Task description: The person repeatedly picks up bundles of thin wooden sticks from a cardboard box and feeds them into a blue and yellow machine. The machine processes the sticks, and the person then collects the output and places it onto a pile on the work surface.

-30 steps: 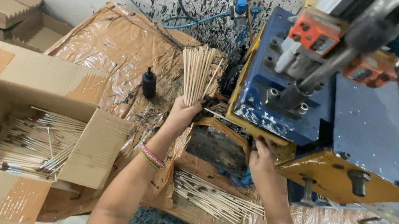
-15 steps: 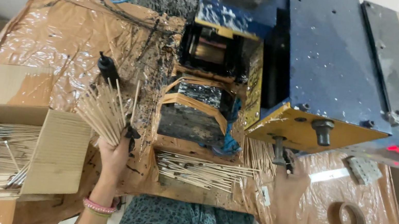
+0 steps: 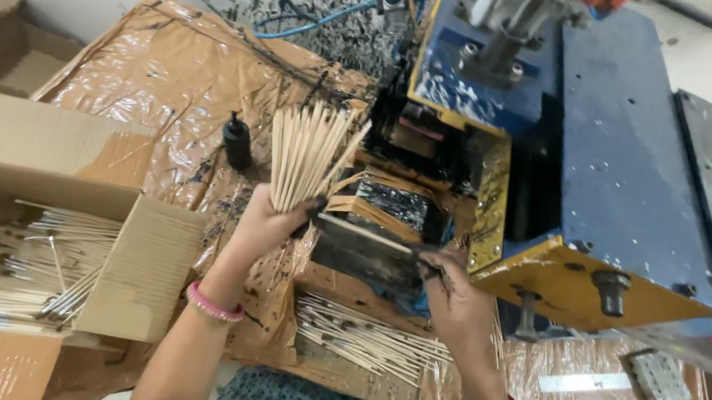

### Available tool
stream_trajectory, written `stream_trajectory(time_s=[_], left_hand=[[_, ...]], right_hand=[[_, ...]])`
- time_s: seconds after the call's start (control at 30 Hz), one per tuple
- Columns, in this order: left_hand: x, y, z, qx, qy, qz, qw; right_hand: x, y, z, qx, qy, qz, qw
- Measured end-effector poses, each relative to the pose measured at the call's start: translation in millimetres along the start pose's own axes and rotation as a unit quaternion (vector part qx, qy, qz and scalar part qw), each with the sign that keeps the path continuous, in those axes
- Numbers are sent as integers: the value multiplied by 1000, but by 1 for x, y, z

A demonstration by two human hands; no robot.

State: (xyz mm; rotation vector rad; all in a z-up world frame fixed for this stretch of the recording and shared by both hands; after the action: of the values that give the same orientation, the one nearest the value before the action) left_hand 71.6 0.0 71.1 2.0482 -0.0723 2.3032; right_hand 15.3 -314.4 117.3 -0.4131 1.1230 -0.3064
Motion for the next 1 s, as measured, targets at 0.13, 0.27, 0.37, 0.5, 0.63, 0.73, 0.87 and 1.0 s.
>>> stream_trajectory(time_s=[0.13, 0.27, 0.37, 0.5, 0.63, 0.73, 0.87, 1.0], left_hand=[[-26, 4, 52, 131, -6, -88, 987], [-46, 23, 82, 129, -72, -104, 984], [-29, 29, 74, 80, -58, -146, 984], [-29, 27, 79, 61, -69, -138, 986], [-22, 28, 67, 61, -56, -122, 989], [-9, 27, 35, 102, -71, -128, 984], [-41, 3, -22, 198, -84, -110, 970], [-56, -6, -78, 214, -46, -75, 973]], right_hand=[[-9, 18, 42, -8, -250, -281, 927], [8, 16, 43, -1, -280, -321, 905], [-14, 16, 36, -10, -156, -311, 937], [52, 14, 39, -23, -47, -312, 949], [156, 23, 59, 22, -177, -200, 964], [82, 7, 31, 59, -211, -203, 954], [62, -44, -45, 197, -182, -308, 913], [49, -80, -97, 286, -98, -279, 912]])
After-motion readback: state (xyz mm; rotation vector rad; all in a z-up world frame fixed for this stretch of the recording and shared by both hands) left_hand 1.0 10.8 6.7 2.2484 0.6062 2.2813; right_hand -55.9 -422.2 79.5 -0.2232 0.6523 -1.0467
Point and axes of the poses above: each hand's wrist, its own z-axis towards the middle knuckle, its own y-axis out of the palm, x = y × z, the point moved 2 cm from there along z, towards the middle knuckle, and after that the axes turned 10 degrees about -y, right-handed, at the moved point
